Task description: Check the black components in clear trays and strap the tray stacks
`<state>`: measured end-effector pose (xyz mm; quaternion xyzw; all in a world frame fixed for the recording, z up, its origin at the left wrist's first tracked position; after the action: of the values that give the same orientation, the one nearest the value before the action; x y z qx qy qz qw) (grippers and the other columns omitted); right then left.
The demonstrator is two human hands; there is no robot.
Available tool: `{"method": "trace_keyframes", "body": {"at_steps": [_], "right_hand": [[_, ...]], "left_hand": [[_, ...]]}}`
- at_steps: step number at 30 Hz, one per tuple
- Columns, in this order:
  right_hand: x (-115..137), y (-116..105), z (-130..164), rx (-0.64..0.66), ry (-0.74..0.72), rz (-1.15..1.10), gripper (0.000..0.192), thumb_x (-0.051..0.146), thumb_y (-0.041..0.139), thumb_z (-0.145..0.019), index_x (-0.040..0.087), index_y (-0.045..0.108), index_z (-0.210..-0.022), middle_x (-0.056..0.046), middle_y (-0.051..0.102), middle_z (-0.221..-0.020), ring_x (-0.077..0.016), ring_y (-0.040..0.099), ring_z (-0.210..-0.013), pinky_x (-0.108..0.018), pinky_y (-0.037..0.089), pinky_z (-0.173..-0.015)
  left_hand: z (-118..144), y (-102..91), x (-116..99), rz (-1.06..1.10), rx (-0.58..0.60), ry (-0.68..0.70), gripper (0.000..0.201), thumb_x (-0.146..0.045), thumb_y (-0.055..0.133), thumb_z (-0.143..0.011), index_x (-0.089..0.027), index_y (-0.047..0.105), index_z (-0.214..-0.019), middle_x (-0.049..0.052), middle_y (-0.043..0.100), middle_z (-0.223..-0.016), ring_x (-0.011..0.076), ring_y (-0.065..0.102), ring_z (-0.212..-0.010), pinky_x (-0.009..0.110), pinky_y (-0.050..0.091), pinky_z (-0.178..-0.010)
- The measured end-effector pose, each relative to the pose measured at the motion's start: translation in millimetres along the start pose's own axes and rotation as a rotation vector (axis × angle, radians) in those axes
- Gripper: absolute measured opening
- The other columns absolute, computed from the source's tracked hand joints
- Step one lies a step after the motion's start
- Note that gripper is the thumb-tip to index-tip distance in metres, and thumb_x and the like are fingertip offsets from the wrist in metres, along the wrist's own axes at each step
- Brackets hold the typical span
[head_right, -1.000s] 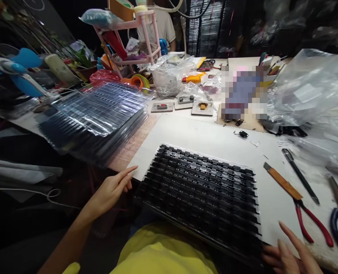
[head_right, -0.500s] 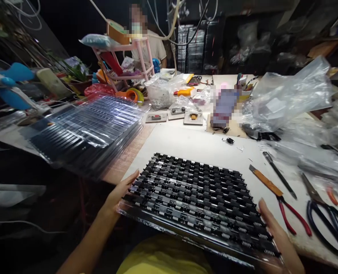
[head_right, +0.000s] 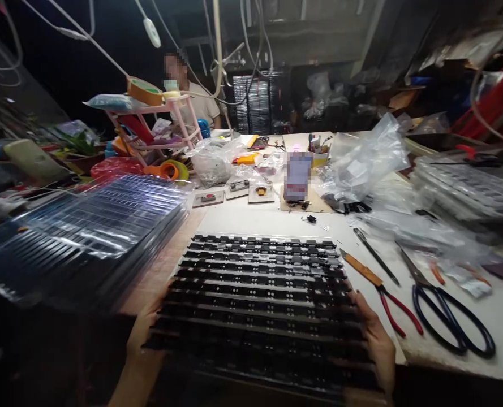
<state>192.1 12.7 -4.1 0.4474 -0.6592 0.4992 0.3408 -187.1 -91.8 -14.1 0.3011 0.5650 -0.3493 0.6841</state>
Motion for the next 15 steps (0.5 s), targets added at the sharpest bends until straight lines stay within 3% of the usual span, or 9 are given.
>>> {"method": "trace_keyframes", "body": {"at_steps": [5, 9, 15], "right_hand": [[41, 21, -21, 0.057, 0.119, -0.245, 0.055, 0.05, 0.02, -0.094, 0.025, 0.063, -0.116, -0.009, 0.071, -0.094, -0.026, 0.065, -0.095, -0.05, 0.052, -0.08], [42, 39, -19, 0.075, 0.389, -0.518, 0.054, 0.05, 0.025, -0.094, 0.02, 0.067, -0.107, -0.009, 0.071, -0.093, -0.0243, 0.063, -0.1, -0.047, 0.051, -0.085], [23, 47, -4, -0.11, 0.675, -0.756, 0.02, 0.039, 0.058, -0.084, 0.026, 0.073, -0.084, 0.002, 0.073, -0.08, -0.0191, 0.065, -0.098, -0.034, 0.051, -0.091]], "left_hand": [[-9, 7.1, -1, -0.107, 0.11, 0.03, 0.044, -0.044, 0.055, -0.081, -0.028, 0.06, -0.122, 0.004, 0.068, -0.109, 0.0272, 0.049, -0.124, 0.046, 0.042, -0.104], [-17, 5.5, 10, -0.127, 0.167, -0.05, 0.049, -0.052, 0.044, -0.087, -0.03, 0.052, -0.131, 0.003, 0.065, -0.118, 0.0248, 0.046, -0.127, 0.046, 0.037, -0.109], [-19, 8.7, 21, 0.424, 0.294, -0.292, 0.049, -0.044, 0.037, -0.093, -0.03, 0.037, -0.14, 0.002, 0.057, -0.13, 0.0221, 0.041, -0.13, 0.042, 0.032, -0.11]]}}
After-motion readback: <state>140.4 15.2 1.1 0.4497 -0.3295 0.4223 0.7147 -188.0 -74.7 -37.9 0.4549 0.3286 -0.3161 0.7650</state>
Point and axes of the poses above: each hand's wrist, its own z-axis away from the middle knuckle, its own y-axis out of the palm, x = y × z, the point moved 4 cm from there along -z, towards the middle knuckle
